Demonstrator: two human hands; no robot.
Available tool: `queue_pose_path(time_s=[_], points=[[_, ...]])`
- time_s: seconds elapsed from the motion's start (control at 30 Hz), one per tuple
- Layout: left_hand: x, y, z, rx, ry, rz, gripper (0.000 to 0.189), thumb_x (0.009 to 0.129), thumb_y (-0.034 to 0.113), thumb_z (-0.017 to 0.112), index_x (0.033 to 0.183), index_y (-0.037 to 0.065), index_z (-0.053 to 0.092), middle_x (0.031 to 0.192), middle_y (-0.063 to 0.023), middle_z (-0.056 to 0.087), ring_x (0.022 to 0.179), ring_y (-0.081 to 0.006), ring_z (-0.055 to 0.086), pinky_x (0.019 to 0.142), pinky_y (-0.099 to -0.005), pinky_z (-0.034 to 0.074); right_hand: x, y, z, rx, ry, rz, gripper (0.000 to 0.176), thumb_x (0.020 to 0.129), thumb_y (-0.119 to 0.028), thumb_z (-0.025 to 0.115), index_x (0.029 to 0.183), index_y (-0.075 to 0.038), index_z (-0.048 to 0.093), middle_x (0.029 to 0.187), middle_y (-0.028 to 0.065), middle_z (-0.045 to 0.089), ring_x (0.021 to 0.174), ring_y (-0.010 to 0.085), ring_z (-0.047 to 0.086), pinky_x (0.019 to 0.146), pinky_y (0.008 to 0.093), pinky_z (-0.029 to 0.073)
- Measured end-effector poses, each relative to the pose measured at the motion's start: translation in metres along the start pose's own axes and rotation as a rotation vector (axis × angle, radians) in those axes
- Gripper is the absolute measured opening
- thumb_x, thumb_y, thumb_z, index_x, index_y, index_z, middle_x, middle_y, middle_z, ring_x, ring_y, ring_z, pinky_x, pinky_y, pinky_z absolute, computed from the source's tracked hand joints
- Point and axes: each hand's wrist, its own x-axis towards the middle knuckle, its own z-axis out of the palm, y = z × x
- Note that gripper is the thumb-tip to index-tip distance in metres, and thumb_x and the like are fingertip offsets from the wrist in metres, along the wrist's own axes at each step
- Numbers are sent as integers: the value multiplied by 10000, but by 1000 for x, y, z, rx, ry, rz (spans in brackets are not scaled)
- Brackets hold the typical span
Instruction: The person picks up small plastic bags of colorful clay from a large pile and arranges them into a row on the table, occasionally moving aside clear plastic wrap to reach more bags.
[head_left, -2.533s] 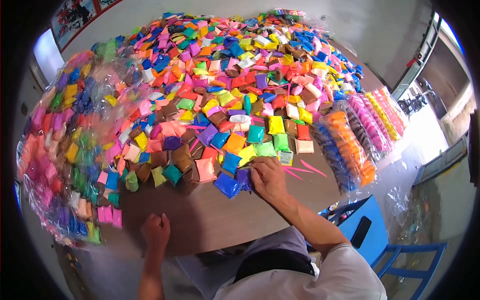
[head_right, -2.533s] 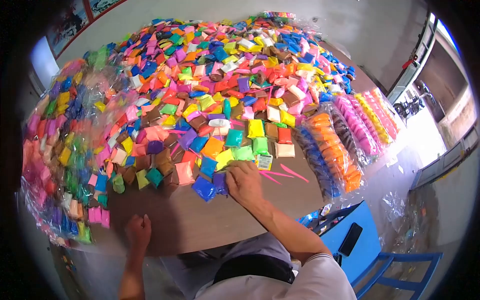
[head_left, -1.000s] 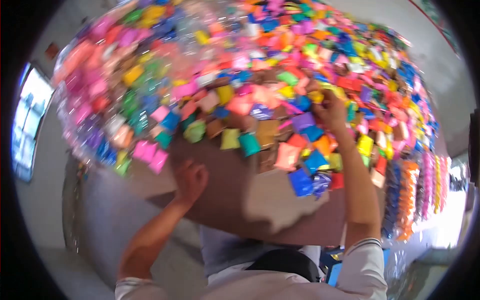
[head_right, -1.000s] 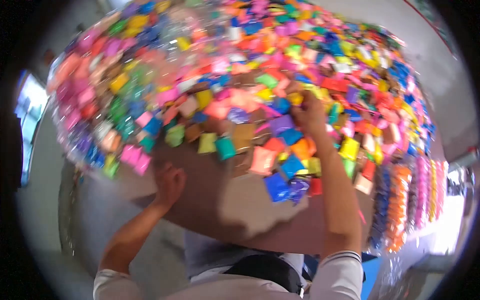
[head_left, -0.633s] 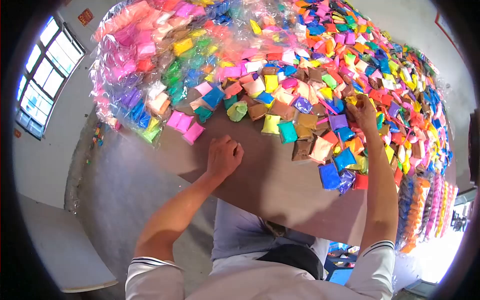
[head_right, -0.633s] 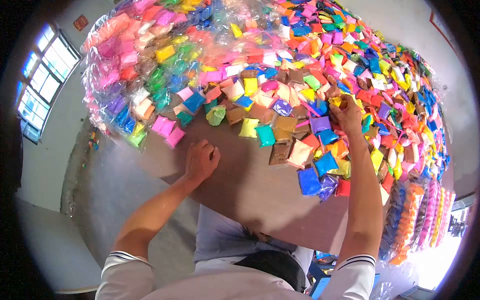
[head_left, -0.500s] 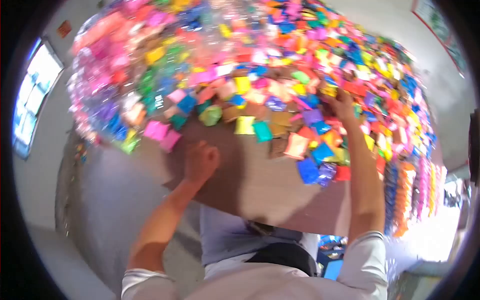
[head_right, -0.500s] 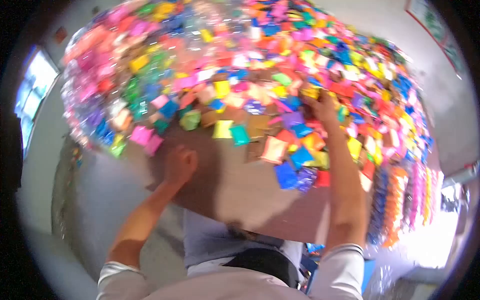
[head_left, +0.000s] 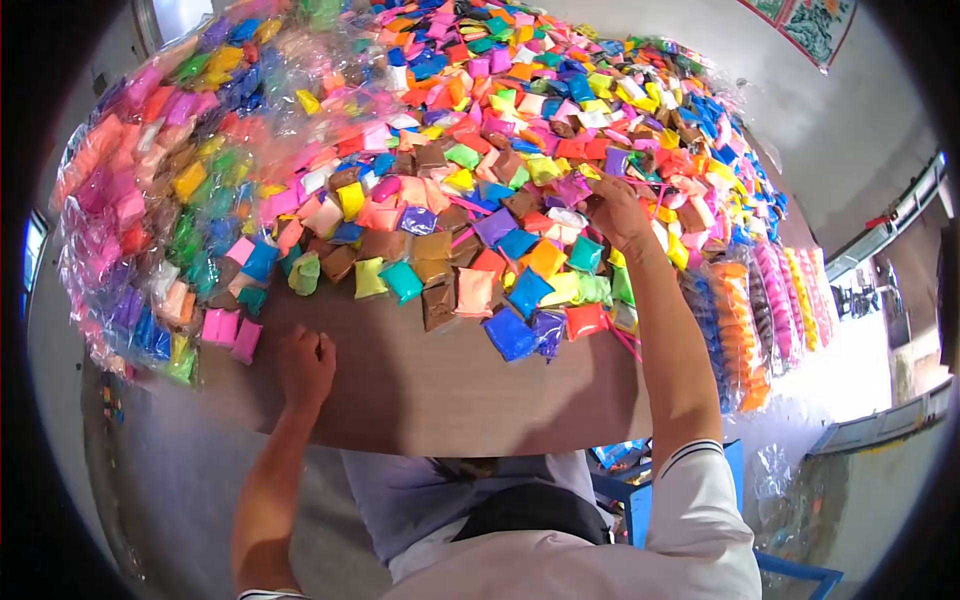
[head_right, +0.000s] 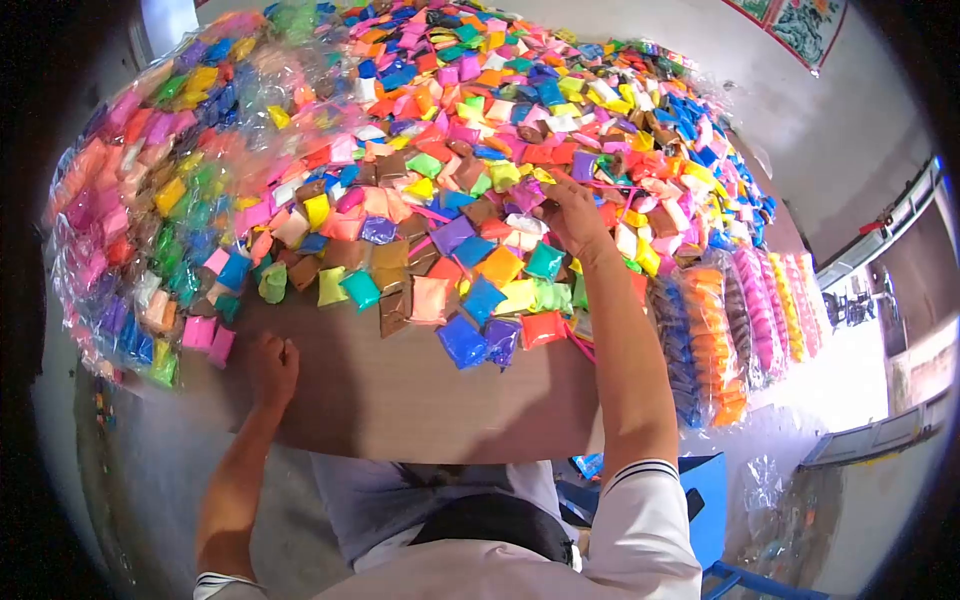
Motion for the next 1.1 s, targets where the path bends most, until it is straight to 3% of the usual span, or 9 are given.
queue_pose_path(time_s=[0.03,0.13,0.27,0.37,0.6,0.73,0.9,1.0,1.1], points=[[1,3,-2,14,4,1,261,856,133,612,638,23,520,780,-144,534,769,-375,534,706,-494,421,3,2,-11,11,-64,6,610,910,-54,578,1465,23,336,1018,66,595,886,153,590,733,325,502],[2,3,-3,19,46,60,262,855,133,613,639,20,520,783,-148,531,764,-377,529,699,-497,421,-5,0,-11,12,-50,-20,508,916,-59,568,1401,22,439,998,58,604,873,144,594,723,320,504],[1,6,-4,31,54,49,257,856,129,612,642,19,519,786,-151,529,763,-380,527,693,-495,419,-14,-10,-19,-250,97,-49,322,920,-130,628,1208,14,612,892,9,637,779,118,600,706,289,500],[1,0,2,23,70,72,258,860,127,606,643,23,514,787,-148,527,759,-381,527,685,-495,417,-21,-19,-23,-582,184,-249,377,908,-173,680,1219,24,599,920,14,660,802,107,615,703,272,503],[1,1,0,40,27,58,272,871,130,596,639,24,499,789,-144,525,747,-376,527,682,-495,414,-20,-26,-67,-359,200,-153,288,920,-140,671,1160,14,627,923,28,673,796,108,642,719,256,519],[2,-3,2,72,18,68,265,868,133,599,648,20,503,791,-144,527,751,-376,531,690,-491,417,-31,-29,-57,-468,147,-147,212,919,-148,681,1078,-11,648,937,35,681,826,122,655,747,265,522],[1,-3,2,66,6,63,261,868,138,597,655,17,508,801,-145,530,760,-373,537,707,-483,416,-43,-10,-45,-1362,182,-354,790,617,-420,912,1221,-1,624,956,136,699,868,255,677,780,347,526],[2,-1,0,83,4,55,266,873,143,595,656,17,508,804,-141,529,761,-364,538,714,-477,411,-52,-11,-32,-1373,143,-250,790,604,-405,914,1211,9,625,959,171,695,893,293,680,788,366,531],[1,-3,1,82,-18,47,269,880,148,592,657,21,512,801,-135,527,757,-352,539,716,-472,407,-56,0,-38,-1361,186,-380,743,608,-382,912,1173,15,637,911,167,693,834,289,674,725,391,526]])
